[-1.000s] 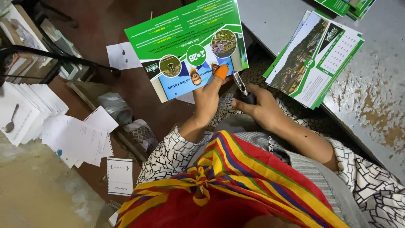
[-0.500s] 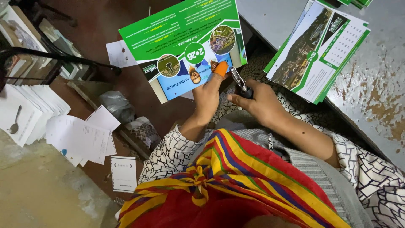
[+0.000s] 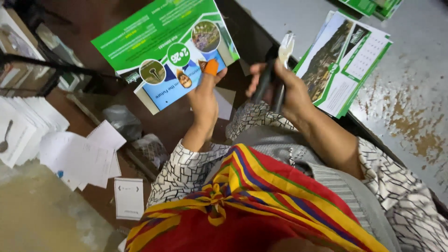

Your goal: The person staples printed calendar sheets together using a handheld stapler. They pick up a stack of sheets, align them, and apply staples at the top and bottom edges. The person then places the stapled stack on the table and repeats the process with another set of sheets.

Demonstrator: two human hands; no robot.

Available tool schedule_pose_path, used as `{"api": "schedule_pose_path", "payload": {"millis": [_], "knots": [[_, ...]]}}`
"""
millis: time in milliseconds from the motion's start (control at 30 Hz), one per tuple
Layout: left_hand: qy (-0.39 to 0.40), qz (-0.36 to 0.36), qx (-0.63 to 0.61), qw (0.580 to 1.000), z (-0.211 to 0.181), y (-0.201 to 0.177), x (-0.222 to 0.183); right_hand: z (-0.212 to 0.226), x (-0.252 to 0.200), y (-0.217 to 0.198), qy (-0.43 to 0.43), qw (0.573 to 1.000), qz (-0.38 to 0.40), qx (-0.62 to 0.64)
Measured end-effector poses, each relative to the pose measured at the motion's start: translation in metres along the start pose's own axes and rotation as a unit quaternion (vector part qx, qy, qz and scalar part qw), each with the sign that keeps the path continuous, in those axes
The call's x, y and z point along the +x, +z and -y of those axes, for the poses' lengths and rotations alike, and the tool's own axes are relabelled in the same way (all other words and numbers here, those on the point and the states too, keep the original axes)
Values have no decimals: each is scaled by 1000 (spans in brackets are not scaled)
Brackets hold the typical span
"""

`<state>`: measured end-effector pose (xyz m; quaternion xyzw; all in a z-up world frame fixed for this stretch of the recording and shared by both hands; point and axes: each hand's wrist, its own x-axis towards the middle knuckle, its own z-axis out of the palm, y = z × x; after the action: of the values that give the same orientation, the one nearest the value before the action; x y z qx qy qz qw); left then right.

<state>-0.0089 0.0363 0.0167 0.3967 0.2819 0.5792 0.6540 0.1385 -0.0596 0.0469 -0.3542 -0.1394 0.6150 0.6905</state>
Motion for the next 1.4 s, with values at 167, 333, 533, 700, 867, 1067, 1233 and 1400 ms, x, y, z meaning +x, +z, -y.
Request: {"api": "schedule_pose_path", "payload": {"millis": [167, 333, 533, 700, 867, 1067, 1233, 1400], "knots": [[-18, -10, -13, 1000, 31, -16, 0, -15, 19, -13, 9, 992, -51, 118], [-35, -40, -28, 998, 43, -18, 3, -15, 24, -16, 22, 985, -85, 149], [-26, -21, -26, 999, 52, -25, -5, -20, 22, -35, 27, 981, -54, 183], [-55, -10, -3, 998, 91, -54, -3, -24, 20, -43, 66, 978, -45, 192], [-59, -7, -10, 998, 68, -40, -8, -25, 18, -38, 45, 983, -50, 169], [-58, -13, -8, 998, 46, -22, -8, -28, 19, -42, 29, 993, -63, 93], [-70, -28, 0, 997, 57, -35, -14, -28, -8, 3, 86, 991, -103, 0], [-49, 3, -29, 998, 61, -36, -9, -36, -3, -16, 13, 927, -73, -368]]}}
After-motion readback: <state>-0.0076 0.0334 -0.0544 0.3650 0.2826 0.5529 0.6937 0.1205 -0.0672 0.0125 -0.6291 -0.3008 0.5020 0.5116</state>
